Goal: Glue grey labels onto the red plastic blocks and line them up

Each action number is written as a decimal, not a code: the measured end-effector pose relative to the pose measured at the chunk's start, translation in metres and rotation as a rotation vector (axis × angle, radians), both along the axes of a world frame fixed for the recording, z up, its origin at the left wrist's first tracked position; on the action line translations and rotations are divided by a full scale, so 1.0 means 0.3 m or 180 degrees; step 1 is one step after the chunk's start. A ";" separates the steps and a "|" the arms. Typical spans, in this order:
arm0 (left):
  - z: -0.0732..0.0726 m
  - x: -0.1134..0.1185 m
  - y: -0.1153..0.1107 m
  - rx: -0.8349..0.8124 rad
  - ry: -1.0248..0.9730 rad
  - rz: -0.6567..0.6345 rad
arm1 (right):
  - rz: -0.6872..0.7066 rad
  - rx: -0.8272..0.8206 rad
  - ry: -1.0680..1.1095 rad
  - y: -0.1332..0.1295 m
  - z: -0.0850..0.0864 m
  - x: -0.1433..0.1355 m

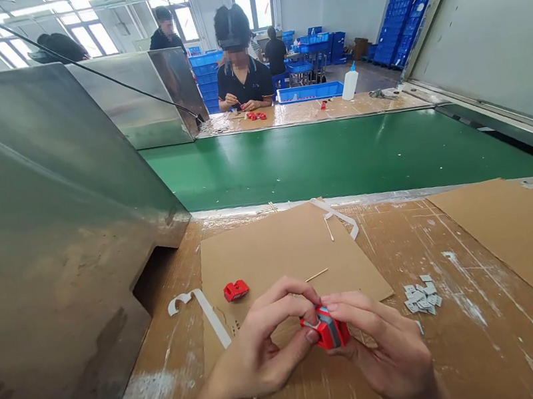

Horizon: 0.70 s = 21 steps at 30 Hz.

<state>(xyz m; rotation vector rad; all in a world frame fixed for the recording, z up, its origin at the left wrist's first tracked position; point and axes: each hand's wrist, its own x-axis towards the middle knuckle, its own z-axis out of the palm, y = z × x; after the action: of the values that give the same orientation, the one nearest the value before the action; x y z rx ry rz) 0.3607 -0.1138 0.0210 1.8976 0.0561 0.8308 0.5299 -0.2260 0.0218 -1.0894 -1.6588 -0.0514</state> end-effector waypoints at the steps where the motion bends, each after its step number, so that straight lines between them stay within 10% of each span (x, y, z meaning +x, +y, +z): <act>1: -0.005 -0.001 -0.006 -0.0031 0.0021 0.0023 | -0.0029 -0.0023 0.0009 -0.003 -0.002 -0.002; 21: -0.070 -0.013 -0.071 -0.0539 0.0020 0.0038 | 0.0199 -0.0289 0.0050 -0.051 -0.023 -0.002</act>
<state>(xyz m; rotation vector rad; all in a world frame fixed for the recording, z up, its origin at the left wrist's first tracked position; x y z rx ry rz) 0.3568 -0.1352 0.0000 1.7423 0.1375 0.8026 0.5293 -0.2413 0.0149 -1.1025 -1.6937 0.0735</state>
